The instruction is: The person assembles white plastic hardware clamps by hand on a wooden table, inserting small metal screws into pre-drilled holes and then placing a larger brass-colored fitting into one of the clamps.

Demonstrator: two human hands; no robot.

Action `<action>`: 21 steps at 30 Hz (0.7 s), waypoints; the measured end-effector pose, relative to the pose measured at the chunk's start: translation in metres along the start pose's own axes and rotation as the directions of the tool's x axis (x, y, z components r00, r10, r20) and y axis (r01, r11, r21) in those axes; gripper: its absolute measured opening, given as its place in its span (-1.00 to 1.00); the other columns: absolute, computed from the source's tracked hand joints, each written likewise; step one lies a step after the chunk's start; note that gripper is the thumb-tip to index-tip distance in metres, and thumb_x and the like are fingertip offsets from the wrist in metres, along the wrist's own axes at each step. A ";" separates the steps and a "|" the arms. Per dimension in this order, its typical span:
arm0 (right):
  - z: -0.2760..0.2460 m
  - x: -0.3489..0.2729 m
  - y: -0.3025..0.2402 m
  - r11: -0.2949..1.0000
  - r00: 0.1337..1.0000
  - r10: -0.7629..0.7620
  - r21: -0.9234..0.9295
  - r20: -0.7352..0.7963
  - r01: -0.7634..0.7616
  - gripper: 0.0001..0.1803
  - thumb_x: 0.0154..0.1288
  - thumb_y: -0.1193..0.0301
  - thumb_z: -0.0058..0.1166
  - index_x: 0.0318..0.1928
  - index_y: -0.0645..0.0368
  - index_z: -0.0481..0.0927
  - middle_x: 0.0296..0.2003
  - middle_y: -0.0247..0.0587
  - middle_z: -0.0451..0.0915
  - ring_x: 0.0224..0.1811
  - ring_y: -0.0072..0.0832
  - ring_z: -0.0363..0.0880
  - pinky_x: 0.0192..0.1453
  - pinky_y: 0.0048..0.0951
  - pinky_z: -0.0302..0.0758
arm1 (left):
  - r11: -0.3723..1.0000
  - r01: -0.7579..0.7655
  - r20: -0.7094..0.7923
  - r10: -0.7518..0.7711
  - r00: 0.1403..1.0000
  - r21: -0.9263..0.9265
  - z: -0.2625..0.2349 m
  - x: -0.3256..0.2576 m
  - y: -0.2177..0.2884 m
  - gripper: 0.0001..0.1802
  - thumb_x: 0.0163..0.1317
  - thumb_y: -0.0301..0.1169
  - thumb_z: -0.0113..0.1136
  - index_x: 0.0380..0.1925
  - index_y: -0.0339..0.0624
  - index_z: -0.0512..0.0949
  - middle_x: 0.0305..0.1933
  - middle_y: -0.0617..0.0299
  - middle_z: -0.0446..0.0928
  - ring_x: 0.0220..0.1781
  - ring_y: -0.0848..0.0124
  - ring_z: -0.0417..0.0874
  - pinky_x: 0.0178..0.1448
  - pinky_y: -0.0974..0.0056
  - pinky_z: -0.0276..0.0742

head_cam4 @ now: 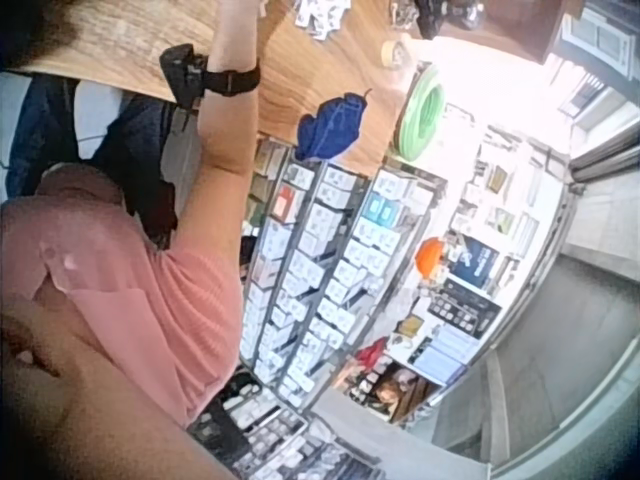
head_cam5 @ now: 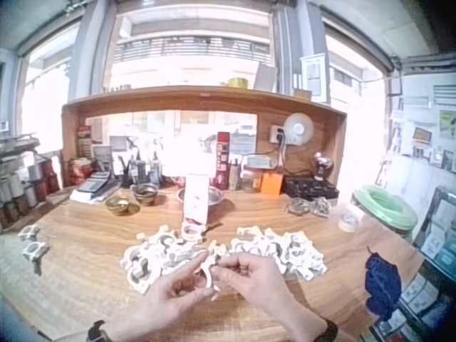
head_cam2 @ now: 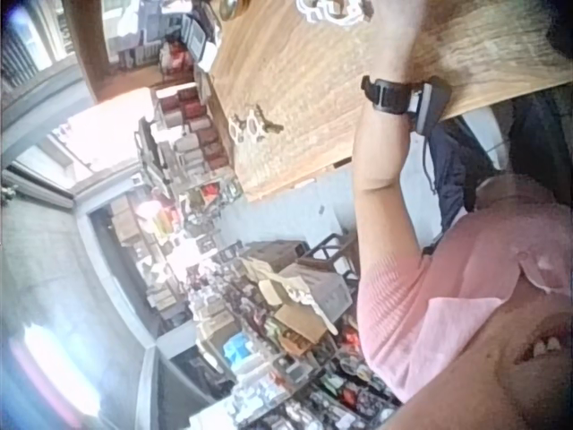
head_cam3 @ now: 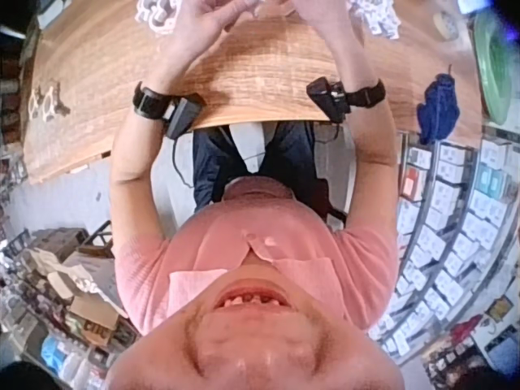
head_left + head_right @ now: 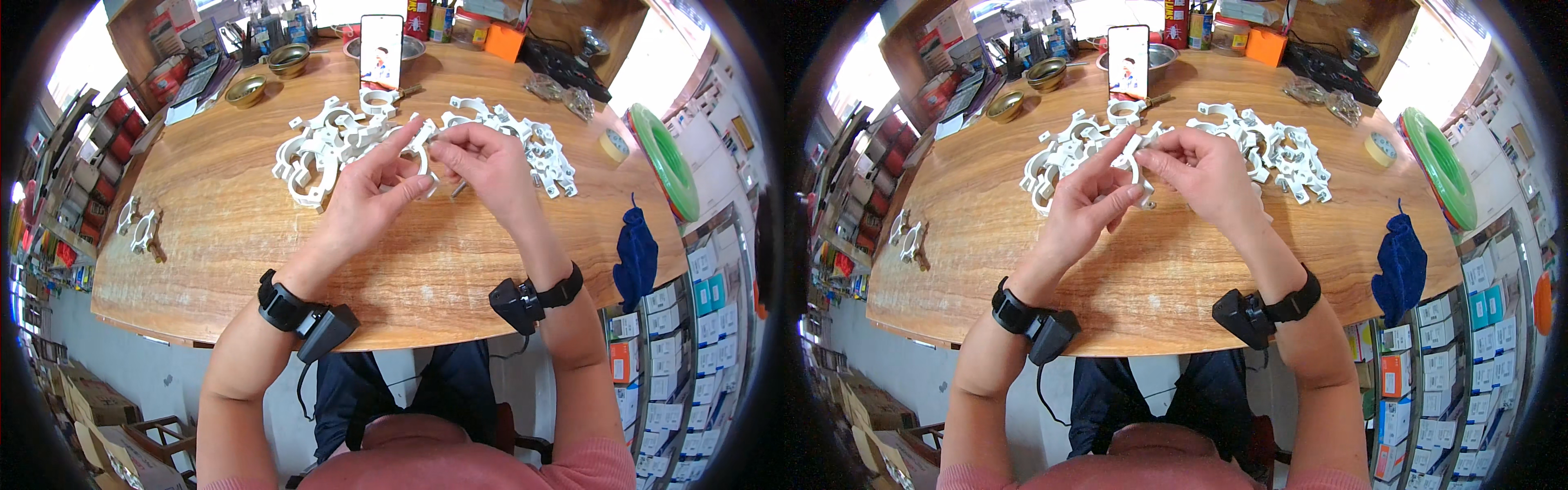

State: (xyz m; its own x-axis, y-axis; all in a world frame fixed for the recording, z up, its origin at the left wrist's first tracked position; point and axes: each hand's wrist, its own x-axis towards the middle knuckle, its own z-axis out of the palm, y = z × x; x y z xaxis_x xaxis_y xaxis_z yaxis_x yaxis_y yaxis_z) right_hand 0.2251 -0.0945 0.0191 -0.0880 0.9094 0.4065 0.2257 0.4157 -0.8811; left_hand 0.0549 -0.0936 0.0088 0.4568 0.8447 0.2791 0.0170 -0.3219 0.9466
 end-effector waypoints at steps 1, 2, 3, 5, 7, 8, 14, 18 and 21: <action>-0.001 -0.001 -0.001 1.000 1.000 -0.001 -0.001 0.001 0.001 -0.76 0.13 0.31 0.10 -0.35 0.27 0.58 -0.56 -0.35 0.53 -0.53 -0.72 0.40 -0.45 -0.69 0.33 | 1.000 -0.002 -0.002 0.002 1.000 -0.001 0.001 0.000 0.000 -0.35 0.10 -0.50 0.12 0.21 -0.08 0.13 -0.42 0.39 0.40 -0.39 0.67 0.39 -0.28 0.51 0.38; -0.001 -0.001 0.000 1.000 0.999 -0.019 -0.008 -0.044 0.018 -0.75 0.13 0.30 0.10 -0.33 0.26 0.58 -0.54 -0.35 0.53 -0.52 -0.71 0.39 -0.43 -0.66 0.34 | 0.997 0.009 -0.010 -0.010 1.000 -0.079 0.000 -0.001 -0.001 -0.36 0.11 -0.50 0.11 0.21 -0.11 0.14 -0.42 0.39 0.40 -0.39 0.68 0.39 -0.28 0.52 0.37; -0.001 -0.001 0.000 0.999 0.995 -0.036 -0.016 -0.090 0.035 -0.74 0.14 0.28 0.09 -0.30 0.25 0.59 -0.53 -0.35 0.54 -0.52 -0.70 0.39 -0.41 -0.64 0.34 | 0.987 0.018 -0.018 -0.022 1.000 -0.158 -0.001 -0.001 -0.002 -0.37 0.11 -0.50 0.11 0.20 -0.15 0.15 -0.43 0.39 0.40 -0.39 0.68 0.39 -0.28 0.52 0.36; 0.001 -0.003 0.000 1.000 0.996 -0.019 -0.009 -0.091 0.018 -0.72 0.17 0.28 0.05 -0.29 0.27 0.58 -0.49 -0.33 0.56 -0.48 -0.68 0.42 -0.36 -0.63 0.36 | 0.988 0.032 -0.032 -0.037 0.999 -0.150 -0.001 -0.001 -0.003 -0.38 0.11 -0.50 0.11 0.20 -0.18 0.15 -0.43 0.39 0.41 -0.39 0.68 0.40 -0.28 0.53 0.36; 0.000 -0.004 -0.002 1.000 0.996 0.001 -0.004 -0.091 -0.002 -0.70 0.20 0.27 0.02 -0.27 0.29 0.58 -0.46 -0.30 0.58 -0.45 -0.67 0.44 -0.31 -0.63 0.38 | 0.988 0.046 -0.046 -0.053 0.998 -0.145 0.000 0.000 -0.003 -0.38 0.11 -0.50 0.11 0.19 -0.21 0.14 -0.43 0.39 0.43 -0.38 0.68 0.40 -0.27 0.53 0.36; -0.002 -0.004 -0.005 0.996 0.995 -0.037 0.072 -0.088 0.044 -0.68 0.23 0.27 -0.03 -0.25 0.33 0.56 -0.42 -0.26 0.59 -0.38 -0.65 0.47 -0.25 -0.63 0.39 | 0.989 0.053 -0.051 -0.061 0.997 -0.137 -0.001 0.000 -0.004 -0.38 0.11 -0.49 0.12 0.19 -0.21 0.15 -0.43 0.39 0.44 -0.39 0.68 0.41 -0.27 0.53 0.36; -0.002 -0.002 -0.011 0.988 0.991 -0.122 0.084 -0.060 0.127 -0.60 0.31 0.26 -0.18 -0.19 0.42 0.51 -0.32 -0.13 0.60 -0.17 -0.59 0.49 -0.04 -0.60 0.36 | 0.991 0.042 -0.080 -0.053 0.995 -0.129 -0.003 0.003 -0.009 -0.38 0.10 -0.47 0.13 0.18 -0.22 0.16 -0.42 0.37 0.49 -0.40 0.68 0.43 -0.28 0.53 0.36; 0.005 -0.003 -0.007 0.980 0.981 -0.121 0.140 -0.148 0.142 -0.57 0.33 0.23 -0.24 -0.13 0.40 0.47 -0.33 -0.15 0.60 -0.17 -0.57 0.49 0.02 -0.57 0.32 | 0.993 0.038 -0.101 -0.050 0.994 -0.116 -0.002 0.003 -0.016 -0.42 0.15 -0.42 0.09 0.19 -0.04 0.17 -0.50 0.41 0.45 -0.63 0.74 0.21 -0.61 0.58 0.08; 0.002 0.000 -0.001 0.990 0.988 -0.140 -0.009 -0.067 0.139 -0.58 0.33 0.23 -0.24 -0.13 0.38 0.48 -0.33 -0.17 0.60 -0.21 -0.56 0.50 -0.02 -0.58 0.33 | 0.987 0.078 -0.083 -0.090 0.992 -0.139 -0.002 0.004 -0.011 -0.38 0.11 -0.46 0.13 0.18 -0.21 0.16 -0.43 0.37 0.49 -0.41 0.69 0.41 -0.31 0.54 0.34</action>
State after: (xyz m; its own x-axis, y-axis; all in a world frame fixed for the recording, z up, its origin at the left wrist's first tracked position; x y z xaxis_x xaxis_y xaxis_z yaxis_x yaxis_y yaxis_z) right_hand 0.2229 -0.0950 0.0189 -0.0539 0.8395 0.5407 0.2204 0.5382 -0.8135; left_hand 0.0542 -0.0860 -0.0002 0.3778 0.9028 0.2055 -0.0715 -0.1928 0.9786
